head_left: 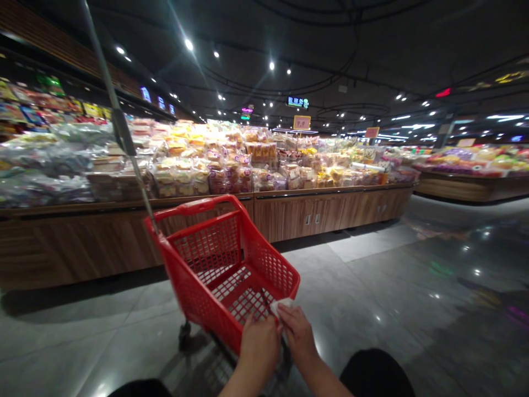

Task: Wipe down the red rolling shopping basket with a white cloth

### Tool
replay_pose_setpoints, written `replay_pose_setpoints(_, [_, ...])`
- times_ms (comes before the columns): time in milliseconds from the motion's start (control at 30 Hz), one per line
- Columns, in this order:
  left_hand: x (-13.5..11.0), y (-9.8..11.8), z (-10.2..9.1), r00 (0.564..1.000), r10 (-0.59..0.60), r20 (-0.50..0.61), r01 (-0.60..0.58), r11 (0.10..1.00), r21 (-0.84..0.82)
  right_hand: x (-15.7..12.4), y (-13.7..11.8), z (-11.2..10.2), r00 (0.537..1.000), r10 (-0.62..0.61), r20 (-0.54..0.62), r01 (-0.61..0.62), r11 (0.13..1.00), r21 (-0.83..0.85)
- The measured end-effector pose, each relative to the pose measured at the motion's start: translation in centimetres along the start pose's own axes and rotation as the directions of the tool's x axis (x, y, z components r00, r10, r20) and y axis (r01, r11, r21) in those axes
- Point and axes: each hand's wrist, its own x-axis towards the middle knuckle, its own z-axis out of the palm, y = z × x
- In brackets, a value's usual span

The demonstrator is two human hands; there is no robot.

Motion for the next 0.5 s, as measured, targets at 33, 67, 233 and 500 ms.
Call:
replay_pose_setpoints(33, [0.0, -0.1, 0.4, 1.000, -0.002, 0.002, 0.002, 1.000, 0.012, 0.2, 0.4, -0.1, 1.000, -0.022, 0.012, 0.022, 1.000, -0.010])
replay_pose_setpoints(67, [-0.1, -0.3, 0.7, 1.000, 0.003, -0.004, -0.003, 1.000, 0.018, 0.6, 0.9, -0.4, 0.999, -0.034, 0.016, 0.034, 0.999, -0.029])
replay_pose_setpoints(233, [-0.7, -2.5, 1.1, 0.998, 0.040, -0.038, -0.038, 0.998, 0.050, 2.6, 2.6, -1.8, 0.997, 0.032, -0.066, -0.040, 0.991, -0.126])
replay_pose_setpoints(500, [-2.2, -5.0, 1.4, 0.986, 0.117, -0.119, -0.106, 0.990, 0.096, 0.6, -1.4, -0.1, 0.989, -0.077, 0.129, 0.075, 0.997, 0.023])
